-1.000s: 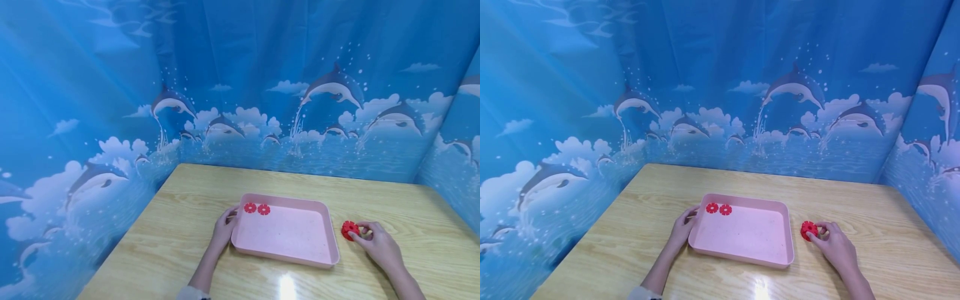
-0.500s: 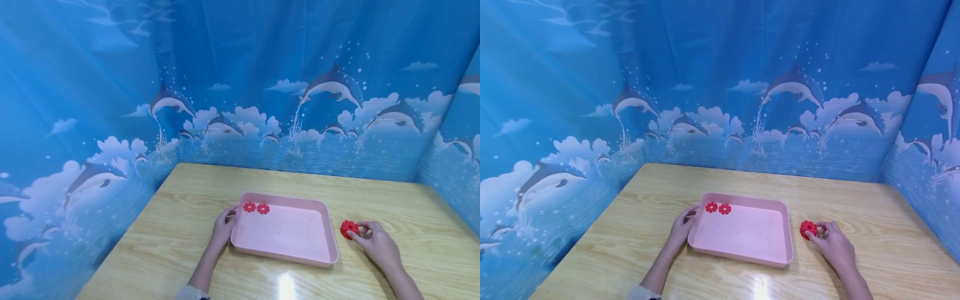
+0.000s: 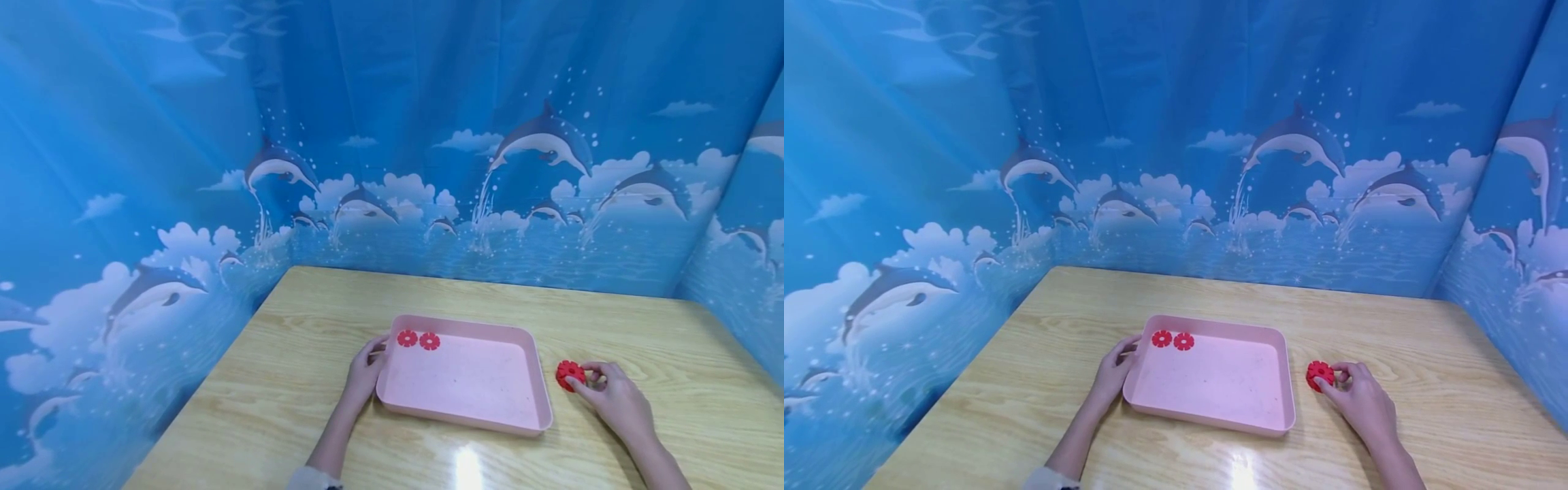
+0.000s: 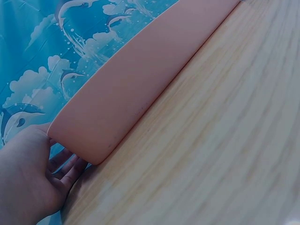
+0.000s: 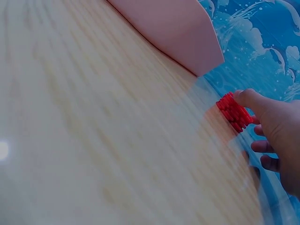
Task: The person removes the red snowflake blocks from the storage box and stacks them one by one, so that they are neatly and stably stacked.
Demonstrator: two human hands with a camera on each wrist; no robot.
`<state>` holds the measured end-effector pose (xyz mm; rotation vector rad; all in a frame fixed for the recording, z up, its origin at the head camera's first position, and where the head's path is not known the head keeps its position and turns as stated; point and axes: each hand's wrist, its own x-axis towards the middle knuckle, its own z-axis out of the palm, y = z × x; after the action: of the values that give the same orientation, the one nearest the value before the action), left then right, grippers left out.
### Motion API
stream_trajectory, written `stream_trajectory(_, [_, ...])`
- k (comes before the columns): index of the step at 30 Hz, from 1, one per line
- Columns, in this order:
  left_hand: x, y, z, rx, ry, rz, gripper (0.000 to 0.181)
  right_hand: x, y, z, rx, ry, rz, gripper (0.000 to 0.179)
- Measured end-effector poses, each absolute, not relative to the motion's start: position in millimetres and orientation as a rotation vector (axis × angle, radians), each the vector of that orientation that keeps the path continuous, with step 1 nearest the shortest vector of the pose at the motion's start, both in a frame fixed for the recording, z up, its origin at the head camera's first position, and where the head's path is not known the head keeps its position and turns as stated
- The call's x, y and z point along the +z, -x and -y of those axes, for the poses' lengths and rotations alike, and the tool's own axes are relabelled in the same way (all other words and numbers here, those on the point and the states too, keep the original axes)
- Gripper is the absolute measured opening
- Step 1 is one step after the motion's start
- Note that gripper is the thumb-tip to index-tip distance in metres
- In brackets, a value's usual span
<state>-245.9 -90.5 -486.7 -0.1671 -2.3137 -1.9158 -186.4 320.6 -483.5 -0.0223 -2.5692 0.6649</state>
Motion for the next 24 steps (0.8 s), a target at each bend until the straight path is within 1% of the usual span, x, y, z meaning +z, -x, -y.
stream_trajectory(7, [-487.8,247.0,91.8,-1.912,0.172,2.311,0.032,-483.2,187.4,-320.4,0.664,0.015,2.566,0.037])
stream_trajectory(15, [-485.0,243.6,91.8,-1.932,0.186,2.285,0.033,-480.1,185.4,-320.7,0.695,0.048,2.589,0.04])
stream_trajectory(19, [-484.6,243.0,91.2,-1.947,0.196,2.273,0.034,-474.1,183.4,-319.8,0.739,0.066,2.539,0.034])
stream_trajectory(24, [-484.9,244.6,90.3,-1.918,0.175,2.307,0.033,-460.7,182.6,-312.0,0.753,0.024,2.484,0.027])
